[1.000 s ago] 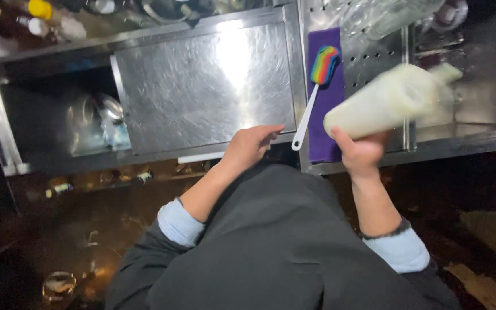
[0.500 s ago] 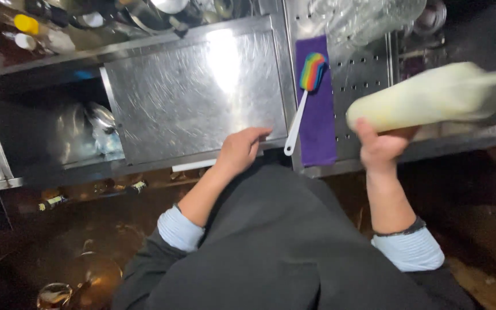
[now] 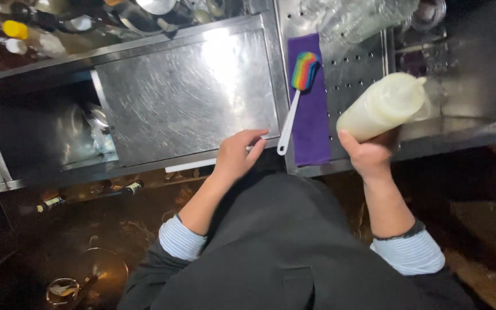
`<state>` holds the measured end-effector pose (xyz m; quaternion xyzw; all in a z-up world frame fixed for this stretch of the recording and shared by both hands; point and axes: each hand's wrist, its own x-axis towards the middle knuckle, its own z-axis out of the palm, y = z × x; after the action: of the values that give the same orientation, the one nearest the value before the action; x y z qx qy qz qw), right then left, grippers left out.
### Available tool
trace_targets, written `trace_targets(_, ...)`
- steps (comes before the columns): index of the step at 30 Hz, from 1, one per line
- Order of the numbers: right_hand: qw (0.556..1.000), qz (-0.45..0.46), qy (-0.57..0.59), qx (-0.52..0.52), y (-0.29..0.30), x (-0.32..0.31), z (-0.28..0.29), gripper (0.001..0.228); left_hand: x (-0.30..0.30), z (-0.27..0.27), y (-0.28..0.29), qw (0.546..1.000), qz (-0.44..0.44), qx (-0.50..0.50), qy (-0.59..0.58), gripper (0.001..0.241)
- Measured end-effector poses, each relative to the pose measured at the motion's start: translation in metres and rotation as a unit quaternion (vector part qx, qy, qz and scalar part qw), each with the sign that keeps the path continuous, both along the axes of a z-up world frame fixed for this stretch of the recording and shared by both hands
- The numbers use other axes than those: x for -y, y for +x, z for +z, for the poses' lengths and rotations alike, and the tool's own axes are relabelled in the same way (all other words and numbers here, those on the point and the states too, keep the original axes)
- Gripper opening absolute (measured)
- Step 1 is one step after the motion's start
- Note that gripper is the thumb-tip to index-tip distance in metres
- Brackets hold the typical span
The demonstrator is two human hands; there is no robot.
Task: The person fills a squeeze bottle with water, then uses a long-handled brush to scrub the inside of several glasses in a sink. They rinse the glasses under running water and place them on a drying rack.
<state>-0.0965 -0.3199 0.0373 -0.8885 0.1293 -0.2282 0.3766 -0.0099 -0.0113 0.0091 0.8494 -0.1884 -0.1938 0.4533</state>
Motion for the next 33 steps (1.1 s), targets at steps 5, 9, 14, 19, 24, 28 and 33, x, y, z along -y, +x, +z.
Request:
trace_targets(5, 0.999, 0.02, -0.042, 0.009, 0.004, -0.014, 0.016, 0.092, 0.041, 0.038, 0.007, 0.988, -0.01, 0.082, -0.128, 0.035)
trace_targets(9, 0.979, 0.068, 0.021, -0.193, -0.019, -0.005, 0.013, 0.087, 0.1, 0.079, 0.005, 0.949, 0.013, 0.186, -0.254, 0.058)
trace_targets(14, 0.967, 0.104, -0.013, -0.231, -0.023, 0.069, -0.001, 0.095, 0.176, 0.058, -0.006, 0.964, 0.051, 0.159, -0.209, 0.018)
trace_targets(19, 0.961, 0.213, -0.107, -0.136, -0.007, 0.164, -0.007, 0.093, 0.252, 0.053, -0.026, 0.967, 0.114, 0.174, -0.15, 0.012)
trace_targets(24, 0.921, 0.339, -0.17, -0.088, 0.019, 0.23, 0.039, 0.086, 0.287, 0.08, -0.017, 0.953, 0.104, 0.281, -0.051, 0.013)
trace_targets(28, 0.923, 0.366, -0.089, -0.077, 0.028, 0.263, 0.048, 0.106, 0.31, 0.133, -0.002, 0.948, 0.093, 0.292, -0.087, 0.016)
trace_targets(33, 0.831, 0.408, 0.377, -0.036, 0.05, 0.285, 0.06, 0.129, 0.31, 0.154, 0.009, 0.917, 0.203, 0.263, -0.222, 0.039)
